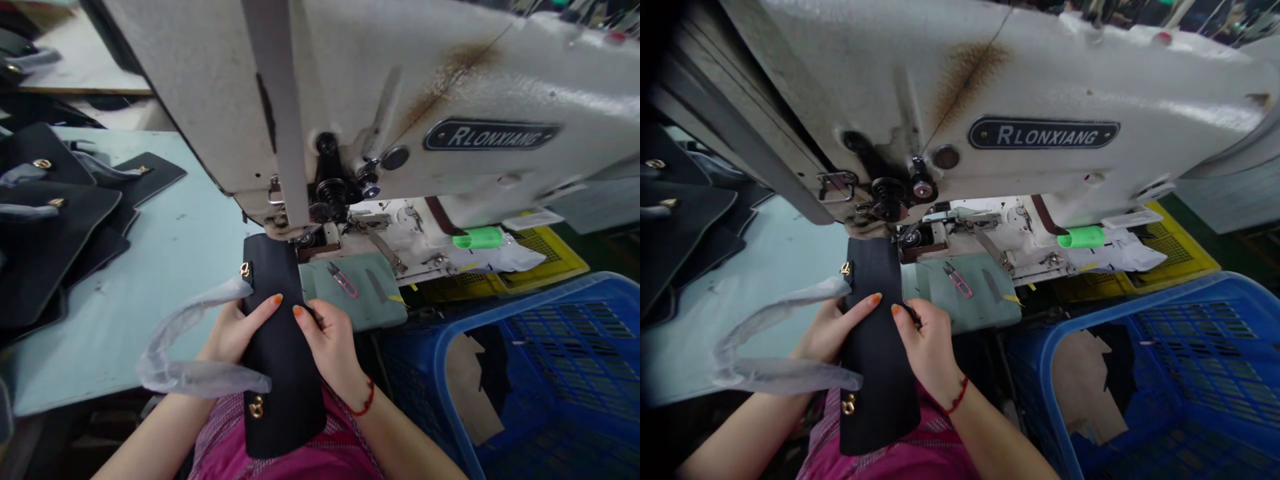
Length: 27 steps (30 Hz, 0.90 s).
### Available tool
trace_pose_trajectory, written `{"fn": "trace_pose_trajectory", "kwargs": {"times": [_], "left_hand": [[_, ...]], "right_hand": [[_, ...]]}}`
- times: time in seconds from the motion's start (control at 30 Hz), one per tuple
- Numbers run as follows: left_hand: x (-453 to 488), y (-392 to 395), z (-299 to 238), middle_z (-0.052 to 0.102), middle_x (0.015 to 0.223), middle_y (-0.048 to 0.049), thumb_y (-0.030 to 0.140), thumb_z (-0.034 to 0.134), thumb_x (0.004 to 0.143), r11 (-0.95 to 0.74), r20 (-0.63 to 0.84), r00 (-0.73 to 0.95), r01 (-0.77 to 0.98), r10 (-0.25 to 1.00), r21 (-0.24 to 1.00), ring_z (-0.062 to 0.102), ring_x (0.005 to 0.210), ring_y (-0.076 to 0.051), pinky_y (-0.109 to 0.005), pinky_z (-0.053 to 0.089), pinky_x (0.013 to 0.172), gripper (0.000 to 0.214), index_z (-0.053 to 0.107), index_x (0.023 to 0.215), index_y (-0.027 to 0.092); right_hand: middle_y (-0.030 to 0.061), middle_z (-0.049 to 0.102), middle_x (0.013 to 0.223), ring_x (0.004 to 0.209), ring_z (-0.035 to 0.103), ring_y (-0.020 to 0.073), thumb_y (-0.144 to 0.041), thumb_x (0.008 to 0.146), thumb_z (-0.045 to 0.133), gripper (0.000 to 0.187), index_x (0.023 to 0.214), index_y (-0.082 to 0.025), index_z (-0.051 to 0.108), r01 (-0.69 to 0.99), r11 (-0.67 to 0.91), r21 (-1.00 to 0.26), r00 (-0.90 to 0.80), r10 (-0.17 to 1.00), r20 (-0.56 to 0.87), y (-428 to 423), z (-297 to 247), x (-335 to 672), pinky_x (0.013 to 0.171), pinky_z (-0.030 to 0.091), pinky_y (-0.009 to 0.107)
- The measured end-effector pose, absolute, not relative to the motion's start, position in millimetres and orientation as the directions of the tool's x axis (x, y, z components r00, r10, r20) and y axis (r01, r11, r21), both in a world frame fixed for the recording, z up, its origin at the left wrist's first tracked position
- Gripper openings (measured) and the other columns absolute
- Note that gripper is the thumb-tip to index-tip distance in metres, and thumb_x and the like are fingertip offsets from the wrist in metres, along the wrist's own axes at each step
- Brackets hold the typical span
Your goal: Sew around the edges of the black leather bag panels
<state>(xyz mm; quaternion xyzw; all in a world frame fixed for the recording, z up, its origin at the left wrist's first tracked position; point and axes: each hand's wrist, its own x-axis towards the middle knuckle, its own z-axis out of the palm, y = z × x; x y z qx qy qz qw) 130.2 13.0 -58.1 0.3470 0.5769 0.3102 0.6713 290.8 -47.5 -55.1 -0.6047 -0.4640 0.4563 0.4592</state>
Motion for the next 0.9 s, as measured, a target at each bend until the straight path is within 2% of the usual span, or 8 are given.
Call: {"fn": "trace_pose_trajectory", "kwargs": {"times": [0.13,0.23,0.37,0.47,0.67,0.9], "left_hand": [[139.0,10.2,-43.6,0.076,0.108,-0.0117,0.046,0.087,0.063,0.617,-0.603,0.141,-0.104,0.785,0.78,0.074,0.096,-0.035,-0.037,0.064,0.073,0.058,0.064,0.109,0.018],[144.0,9.1,-39.7,0.077,0.101,-0.0112,0.045,0.089,0.058,0.649,-0.636,0.13,-0.138,0.761,0.748,0.075,0.09,-0.034,-0.037,0.064,0.069,0.059,0.065,0.105,0.018],[145.2,9.6,-42.8,0.078,0.091,-0.0092,0.045,0.088,0.061,0.662,-0.645,0.152,-0.15,0.749,0.734,0.075,0.075,-0.03,-0.039,0.064,0.065,0.055,0.065,0.103,0.018],[144.7,13.1,-44.2,0.077,0.09,-0.0094,0.044,0.086,0.064,0.649,-0.635,0.139,-0.142,0.76,0.747,0.076,0.079,-0.032,-0.04,0.064,0.068,0.05,0.065,0.101,0.019],[145.7,28.1,-45.0,0.076,0.111,-0.0115,0.044,0.088,0.061,0.619,-0.604,0.134,-0.159,0.785,0.769,0.074,0.099,-0.037,-0.041,0.065,0.075,0.051,0.066,0.101,0.02],[144.4,46.1,-49.9,0.077,0.107,-0.0107,0.04,0.087,0.063,0.564,-0.553,0.112,-0.148,0.826,0.813,0.075,0.09,-0.031,-0.036,0.064,0.072,0.052,0.067,0.105,0.018]], "right_hand": [[-0.0038,0.038,0.061,0.058,0.034,0.0095,-0.045,0.093,0.058,0.041,0.066,-0.017,0.05,0.047,-0.189,-0.981,0.137,0.974,-0.181,-46.5,-53.6,294.0,0.052,0.026,0.024],[-0.0041,0.036,0.061,0.057,0.032,0.0092,-0.048,0.092,0.059,0.042,0.066,-0.017,0.047,-0.011,-0.224,-0.974,0.114,0.968,-0.224,-45.7,-55.0,295.9,0.05,0.025,0.023],[-0.0038,0.037,0.062,0.057,0.032,0.0092,-0.049,0.09,0.06,0.042,0.067,-0.018,0.046,-0.027,-0.251,-0.967,0.112,0.961,-0.253,-43.5,-57.1,296.4,0.05,0.026,0.023],[-0.0037,0.038,0.062,0.058,0.033,0.0093,-0.049,0.09,0.061,0.042,0.066,-0.017,0.046,-0.021,-0.247,-0.969,0.119,0.961,-0.248,-39.0,-56.2,296.4,0.051,0.026,0.023],[-0.0037,0.039,0.062,0.058,0.033,0.0091,-0.048,0.089,0.062,0.041,0.066,-0.017,0.047,-0.042,-0.239,-0.97,0.107,0.964,-0.242,-23.7,-53.0,297.6,0.05,0.025,0.022],[-0.0033,0.038,0.062,0.058,0.033,0.0098,-0.046,0.088,0.063,0.039,0.066,-0.018,0.047,-0.061,-0.226,-0.972,0.088,0.969,-0.23,-5.5,-56.3,299.9,0.05,0.026,0.023]]}}
